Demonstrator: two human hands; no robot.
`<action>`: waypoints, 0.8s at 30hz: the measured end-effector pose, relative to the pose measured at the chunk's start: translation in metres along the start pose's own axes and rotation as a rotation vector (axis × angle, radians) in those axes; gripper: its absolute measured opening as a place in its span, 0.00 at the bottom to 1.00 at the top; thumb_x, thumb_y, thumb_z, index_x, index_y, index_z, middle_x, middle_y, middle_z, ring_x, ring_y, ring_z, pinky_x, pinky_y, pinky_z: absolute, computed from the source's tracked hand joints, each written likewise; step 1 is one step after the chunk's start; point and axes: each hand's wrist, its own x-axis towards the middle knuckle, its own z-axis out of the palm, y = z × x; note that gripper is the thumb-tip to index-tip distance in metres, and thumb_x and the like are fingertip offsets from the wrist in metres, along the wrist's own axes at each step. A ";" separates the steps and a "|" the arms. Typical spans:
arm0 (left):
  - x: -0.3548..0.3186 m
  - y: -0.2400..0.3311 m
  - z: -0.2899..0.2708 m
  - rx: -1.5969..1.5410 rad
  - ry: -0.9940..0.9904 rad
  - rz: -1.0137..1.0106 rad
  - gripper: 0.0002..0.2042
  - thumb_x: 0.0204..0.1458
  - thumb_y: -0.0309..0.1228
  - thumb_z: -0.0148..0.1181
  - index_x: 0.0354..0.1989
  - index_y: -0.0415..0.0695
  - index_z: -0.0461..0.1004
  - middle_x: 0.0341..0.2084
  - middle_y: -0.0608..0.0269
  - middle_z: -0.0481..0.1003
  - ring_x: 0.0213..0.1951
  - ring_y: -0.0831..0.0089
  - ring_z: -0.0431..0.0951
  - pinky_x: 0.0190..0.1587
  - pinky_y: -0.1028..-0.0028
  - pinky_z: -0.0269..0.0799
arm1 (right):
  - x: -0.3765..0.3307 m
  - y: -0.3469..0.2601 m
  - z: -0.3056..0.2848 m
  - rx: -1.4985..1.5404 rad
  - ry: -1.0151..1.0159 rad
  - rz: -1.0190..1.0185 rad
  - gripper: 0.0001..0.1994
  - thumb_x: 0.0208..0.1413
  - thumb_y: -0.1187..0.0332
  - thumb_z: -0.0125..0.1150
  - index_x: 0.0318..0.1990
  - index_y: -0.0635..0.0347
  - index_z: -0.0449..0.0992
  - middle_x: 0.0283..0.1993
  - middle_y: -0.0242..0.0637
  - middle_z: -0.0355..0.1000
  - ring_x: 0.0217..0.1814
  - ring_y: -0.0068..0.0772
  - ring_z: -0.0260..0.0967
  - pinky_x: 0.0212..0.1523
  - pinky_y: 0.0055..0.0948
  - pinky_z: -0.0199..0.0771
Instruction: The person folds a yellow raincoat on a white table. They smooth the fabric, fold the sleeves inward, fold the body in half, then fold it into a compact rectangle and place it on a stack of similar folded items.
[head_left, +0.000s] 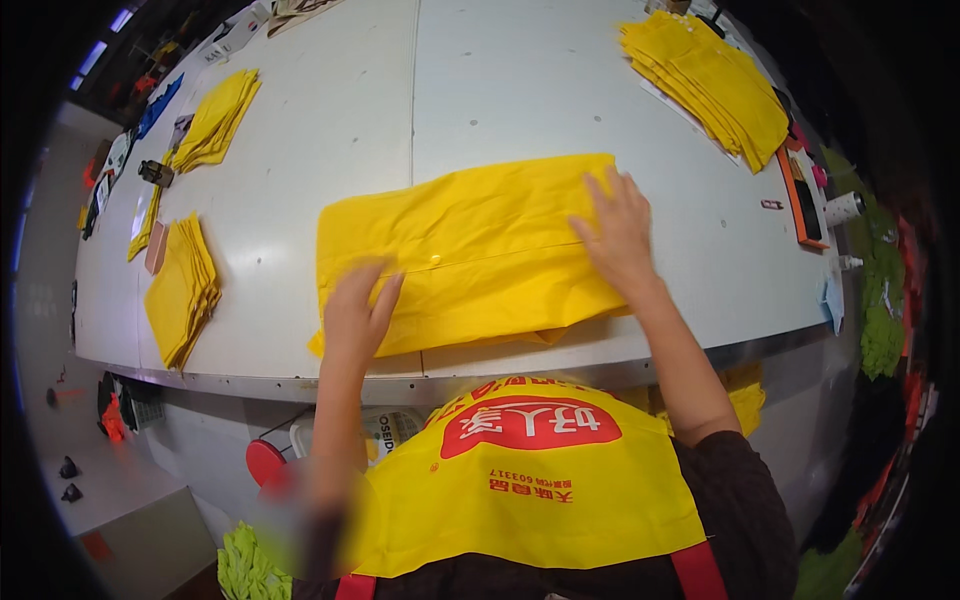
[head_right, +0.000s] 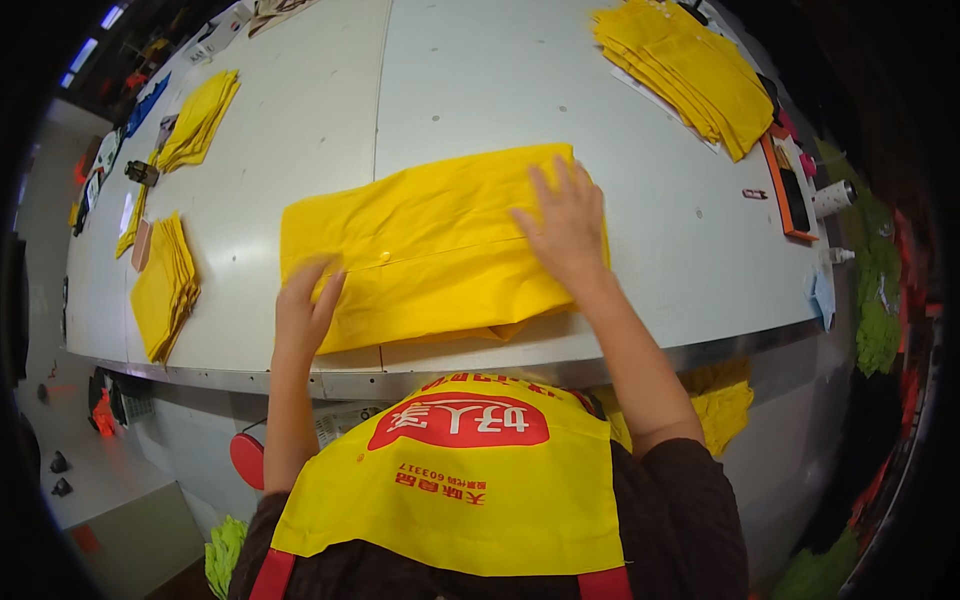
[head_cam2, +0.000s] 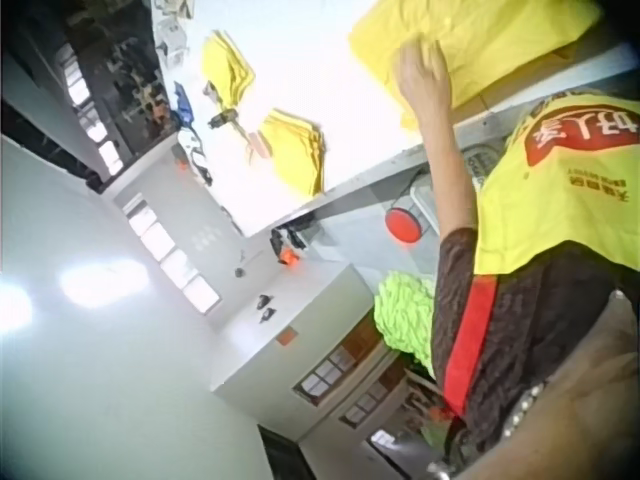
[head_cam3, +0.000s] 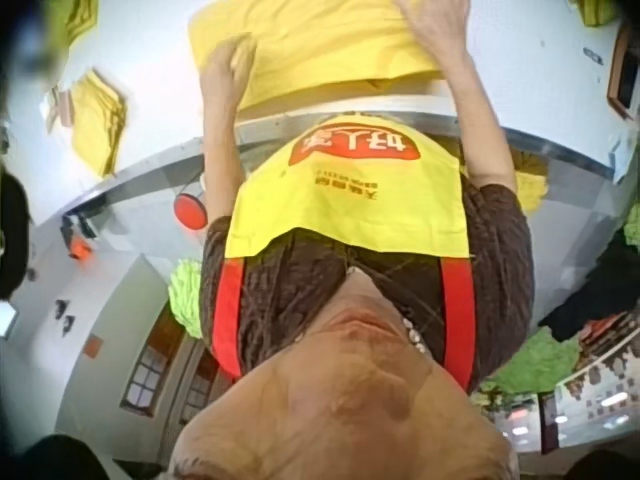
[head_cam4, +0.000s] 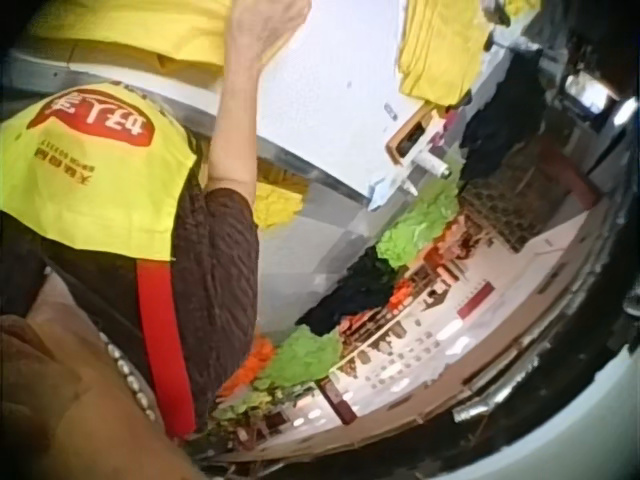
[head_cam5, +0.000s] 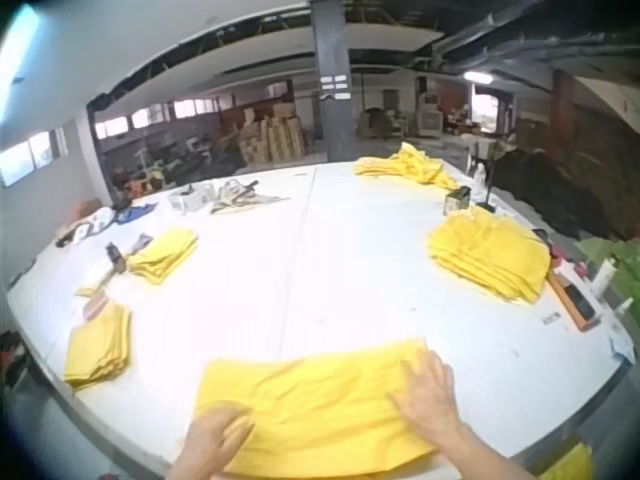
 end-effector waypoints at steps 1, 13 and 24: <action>0.029 0.002 0.011 0.322 0.160 0.184 0.21 0.48 0.48 0.55 0.45 0.46 0.72 0.46 0.51 0.70 0.52 0.57 0.66 0.53 0.53 0.57 | 0.009 -0.019 0.005 -0.106 -0.031 -0.091 0.29 0.51 0.49 0.53 0.59 0.54 0.61 0.63 0.45 0.52 0.66 0.47 0.44 0.60 0.58 0.42; 0.072 -0.097 0.113 0.389 0.107 0.078 0.40 0.41 0.61 0.51 0.60 0.48 0.58 0.60 0.51 0.55 0.63 0.55 0.49 0.60 0.44 0.34 | -0.019 0.001 0.089 -0.216 -0.272 0.065 0.38 0.47 0.38 0.49 0.63 0.49 0.54 0.68 0.35 0.43 0.71 0.42 0.33 0.58 0.70 0.29; 0.050 -0.127 0.060 0.317 0.170 0.105 0.29 0.48 0.43 0.56 0.57 0.44 0.60 0.56 0.51 0.61 0.59 0.56 0.58 0.60 0.57 0.49 | 0.015 -0.041 0.052 -0.113 -0.456 0.163 0.37 0.47 0.39 0.49 0.61 0.52 0.57 0.67 0.45 0.45 0.70 0.50 0.36 0.59 0.68 0.28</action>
